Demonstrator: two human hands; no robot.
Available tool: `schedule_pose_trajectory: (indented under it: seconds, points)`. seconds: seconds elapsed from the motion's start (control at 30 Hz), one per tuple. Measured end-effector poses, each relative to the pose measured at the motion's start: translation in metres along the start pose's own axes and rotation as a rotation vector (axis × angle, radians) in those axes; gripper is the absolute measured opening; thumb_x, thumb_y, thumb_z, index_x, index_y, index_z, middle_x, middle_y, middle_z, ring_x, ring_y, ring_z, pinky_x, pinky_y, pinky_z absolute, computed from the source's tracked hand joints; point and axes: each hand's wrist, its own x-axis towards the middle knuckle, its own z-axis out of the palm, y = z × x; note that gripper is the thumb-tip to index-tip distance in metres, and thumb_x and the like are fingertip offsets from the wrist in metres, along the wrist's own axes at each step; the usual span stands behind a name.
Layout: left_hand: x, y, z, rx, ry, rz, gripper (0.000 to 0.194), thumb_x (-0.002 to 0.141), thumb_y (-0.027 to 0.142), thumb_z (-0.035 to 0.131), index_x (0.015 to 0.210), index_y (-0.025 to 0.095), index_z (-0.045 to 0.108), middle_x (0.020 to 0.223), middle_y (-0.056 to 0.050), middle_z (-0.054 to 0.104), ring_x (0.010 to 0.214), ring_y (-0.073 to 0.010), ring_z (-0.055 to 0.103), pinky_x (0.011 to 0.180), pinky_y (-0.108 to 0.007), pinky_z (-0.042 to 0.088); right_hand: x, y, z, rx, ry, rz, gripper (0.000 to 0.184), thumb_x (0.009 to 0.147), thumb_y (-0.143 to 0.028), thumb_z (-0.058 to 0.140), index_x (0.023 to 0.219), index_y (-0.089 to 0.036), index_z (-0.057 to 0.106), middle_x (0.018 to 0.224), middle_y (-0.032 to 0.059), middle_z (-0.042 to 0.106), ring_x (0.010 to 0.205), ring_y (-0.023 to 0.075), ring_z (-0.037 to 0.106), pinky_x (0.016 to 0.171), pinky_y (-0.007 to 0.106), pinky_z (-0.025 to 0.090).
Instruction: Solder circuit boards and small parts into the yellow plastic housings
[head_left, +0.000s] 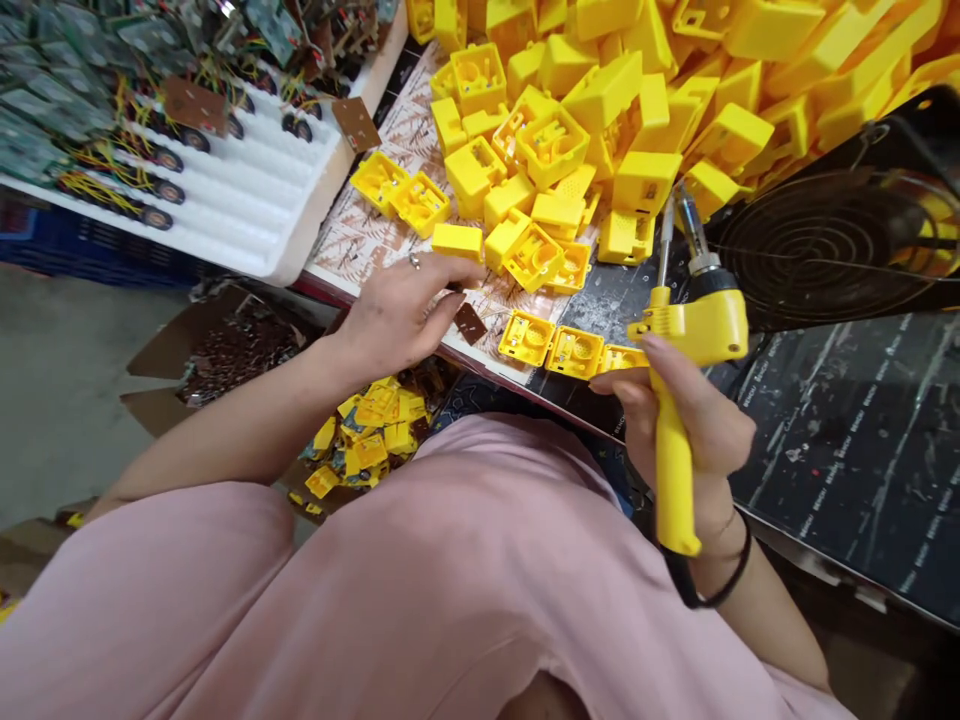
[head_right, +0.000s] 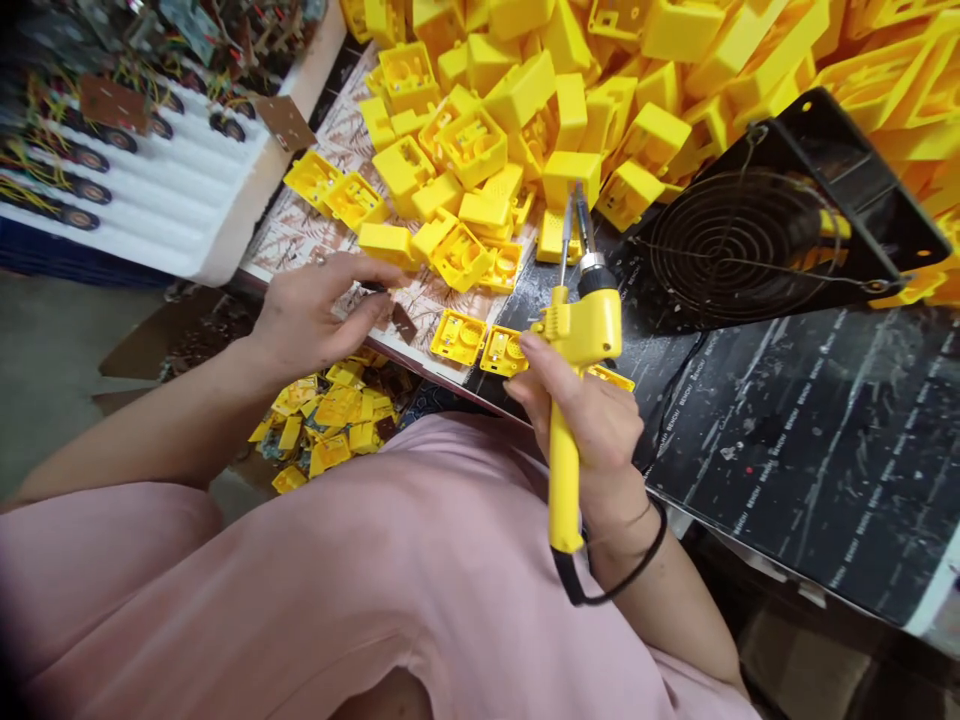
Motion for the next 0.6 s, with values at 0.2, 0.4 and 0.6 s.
schedule_pose_trajectory:
  seconds: [0.2, 0.4, 0.6]
  points:
    - [0.003, -0.002, -0.009, -0.204, -0.163, -0.100, 0.053, 0.094, 0.038, 0.048, 0.133, 0.007, 0.067, 0.095, -0.009, 0.079, 0.078, -0.0172, 0.072, 0.073, -0.029, 0.057, 0.022, -0.003, 0.031, -0.080, -0.033, -0.216, 0.027, 0.095, -0.041, 0.075, 0.115, -0.027, 0.064, 0.088, -0.0014, 0.072, 0.081, 0.0180, 0.074, 0.092, 0.034, 0.060]
    - [0.031, 0.012, 0.005, 0.154, -0.278, -0.162, 0.046, 0.094, 0.052, 0.051, 0.099, 0.018, 0.081, 0.091, -0.009, 0.077, 0.093, -0.0254, 0.071, 0.084, -0.036, 0.053, 0.026, -0.004, 0.055, -0.105, -0.211, -0.242, 0.032, 0.101, -0.034, 0.066, 0.132, -0.028, 0.059, 0.088, -0.0008, 0.066, 0.084, 0.0191, 0.068, 0.116, 0.048, 0.048]
    - [0.023, 0.007, 0.019, -0.169, -0.162, -0.021, 0.027, 0.090, 0.036, 0.054, 0.087, 0.016, 0.073, 0.093, -0.007, 0.077, 0.092, -0.0197, 0.072, 0.087, -0.032, 0.053, 0.022, -0.004, 0.049, -0.161, -0.167, -0.278, 0.027, 0.104, -0.032, 0.061, 0.129, -0.026, 0.056, 0.089, 0.0001, 0.068, 0.081, 0.0176, 0.067, 0.108, 0.042, 0.053]
